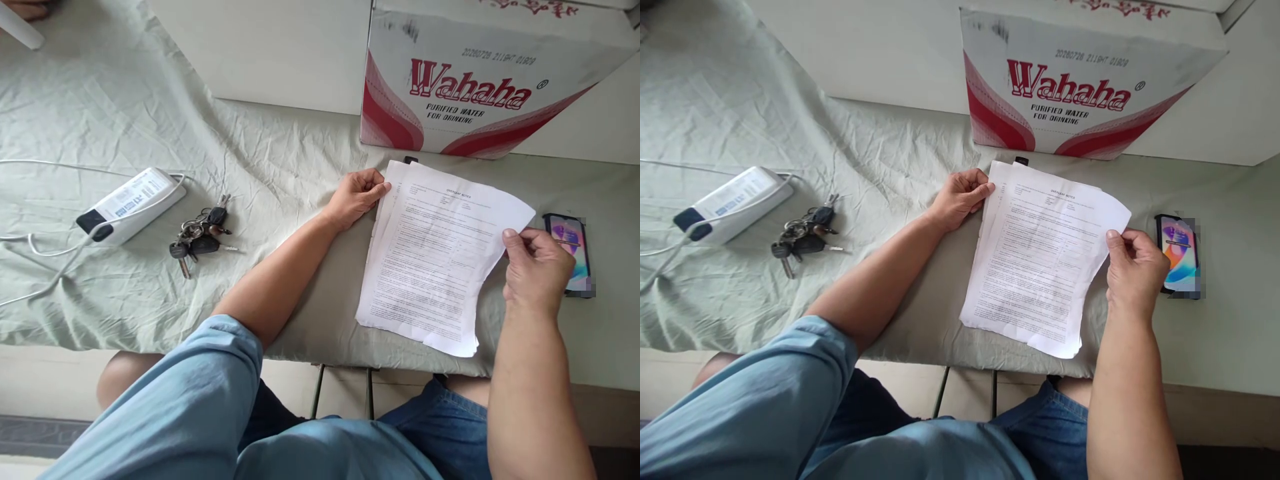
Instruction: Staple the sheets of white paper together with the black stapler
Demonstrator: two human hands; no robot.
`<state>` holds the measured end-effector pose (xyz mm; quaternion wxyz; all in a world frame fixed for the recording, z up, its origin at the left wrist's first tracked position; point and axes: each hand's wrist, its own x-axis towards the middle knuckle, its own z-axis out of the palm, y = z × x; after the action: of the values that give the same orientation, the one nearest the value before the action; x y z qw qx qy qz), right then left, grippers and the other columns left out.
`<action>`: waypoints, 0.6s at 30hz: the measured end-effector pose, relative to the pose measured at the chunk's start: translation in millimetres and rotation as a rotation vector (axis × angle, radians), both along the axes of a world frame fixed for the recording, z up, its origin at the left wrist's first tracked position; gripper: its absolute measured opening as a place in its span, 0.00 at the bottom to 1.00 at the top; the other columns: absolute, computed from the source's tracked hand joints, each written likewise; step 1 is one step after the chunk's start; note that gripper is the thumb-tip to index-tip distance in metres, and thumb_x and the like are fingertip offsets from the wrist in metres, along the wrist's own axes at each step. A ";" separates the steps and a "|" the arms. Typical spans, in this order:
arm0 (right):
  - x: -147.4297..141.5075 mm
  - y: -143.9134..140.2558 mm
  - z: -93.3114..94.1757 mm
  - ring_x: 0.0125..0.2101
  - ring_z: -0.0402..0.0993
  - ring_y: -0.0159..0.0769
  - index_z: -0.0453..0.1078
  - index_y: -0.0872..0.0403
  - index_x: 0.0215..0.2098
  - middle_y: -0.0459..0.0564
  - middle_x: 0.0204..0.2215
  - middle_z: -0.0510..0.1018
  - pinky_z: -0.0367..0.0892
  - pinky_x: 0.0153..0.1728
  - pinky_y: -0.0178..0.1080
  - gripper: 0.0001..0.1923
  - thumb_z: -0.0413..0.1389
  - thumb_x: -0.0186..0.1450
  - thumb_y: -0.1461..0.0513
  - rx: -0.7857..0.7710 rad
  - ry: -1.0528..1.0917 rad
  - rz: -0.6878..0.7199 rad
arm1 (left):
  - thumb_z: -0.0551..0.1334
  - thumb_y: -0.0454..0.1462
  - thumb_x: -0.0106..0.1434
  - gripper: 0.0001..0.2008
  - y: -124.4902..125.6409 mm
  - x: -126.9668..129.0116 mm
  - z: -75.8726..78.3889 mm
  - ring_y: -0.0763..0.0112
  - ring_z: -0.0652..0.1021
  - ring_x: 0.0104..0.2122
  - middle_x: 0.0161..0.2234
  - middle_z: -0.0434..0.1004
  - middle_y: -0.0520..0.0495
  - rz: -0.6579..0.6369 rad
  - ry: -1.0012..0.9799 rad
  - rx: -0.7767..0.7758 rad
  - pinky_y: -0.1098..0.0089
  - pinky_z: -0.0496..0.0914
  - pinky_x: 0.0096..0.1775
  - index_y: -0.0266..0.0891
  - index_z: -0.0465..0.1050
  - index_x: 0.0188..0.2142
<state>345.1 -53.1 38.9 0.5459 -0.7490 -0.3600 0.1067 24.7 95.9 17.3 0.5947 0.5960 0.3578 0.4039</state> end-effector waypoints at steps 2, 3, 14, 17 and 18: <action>1.7 2.3 -2.8 0.30 0.69 0.35 0.79 0.51 0.32 0.42 0.25 0.75 0.70 0.36 0.44 0.16 0.72 0.51 0.51 0.002 0.026 0.009 | 0.78 0.73 0.59 0.39 1.2 1.2 -2.0 0.74 0.61 0.25 0.24 0.60 0.56 0.018 -0.020 -0.025 0.65 0.56 0.28 0.46 0.65 0.31; 2.7 4.1 -4.4 0.31 0.70 0.36 0.78 0.50 0.32 0.42 0.26 0.76 0.72 0.37 0.44 0.17 0.72 0.51 0.51 0.007 0.047 0.017 | 0.78 0.74 0.58 0.39 1.8 1.8 -3.0 0.74 0.62 0.26 0.24 0.60 0.56 0.023 -0.030 -0.032 0.65 0.56 0.28 0.46 0.65 0.32; 0.4 26.6 -16.0 0.36 0.80 0.39 0.76 0.49 0.35 0.47 0.33 0.86 0.82 0.50 0.50 0.23 0.77 0.44 0.54 0.049 0.309 0.159 | 0.73 0.71 0.67 0.36 4.4 0.9 -9.5 0.74 0.70 0.27 0.31 0.68 0.53 0.010 -0.079 -0.061 0.67 0.66 0.28 0.45 0.64 0.39; -0.5 24.9 -13.9 0.37 0.81 0.40 0.77 0.50 0.35 0.48 0.34 0.87 0.83 0.51 0.51 0.24 0.79 0.45 0.53 0.049 0.307 0.172 | 0.72 0.72 0.67 0.36 2.8 -0.8 -9.0 0.72 0.73 0.27 0.30 0.74 0.49 -0.055 0.016 0.016 0.66 0.67 0.29 0.42 0.73 0.39; -0.1 24.3 -13.0 0.36 0.81 0.40 0.77 0.49 0.35 0.47 0.33 0.87 0.83 0.50 0.51 0.24 0.79 0.45 0.53 0.052 0.297 0.169 | 0.73 0.72 0.67 0.36 2.6 -1.2 -9.4 0.70 0.75 0.29 0.31 0.77 0.48 -0.047 0.059 0.057 0.66 0.69 0.29 0.41 0.76 0.39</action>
<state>345.0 -28.8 25.9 0.6014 -0.6776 -0.3398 0.2525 23.6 98.5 7.9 0.5759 0.6324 0.3496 0.3823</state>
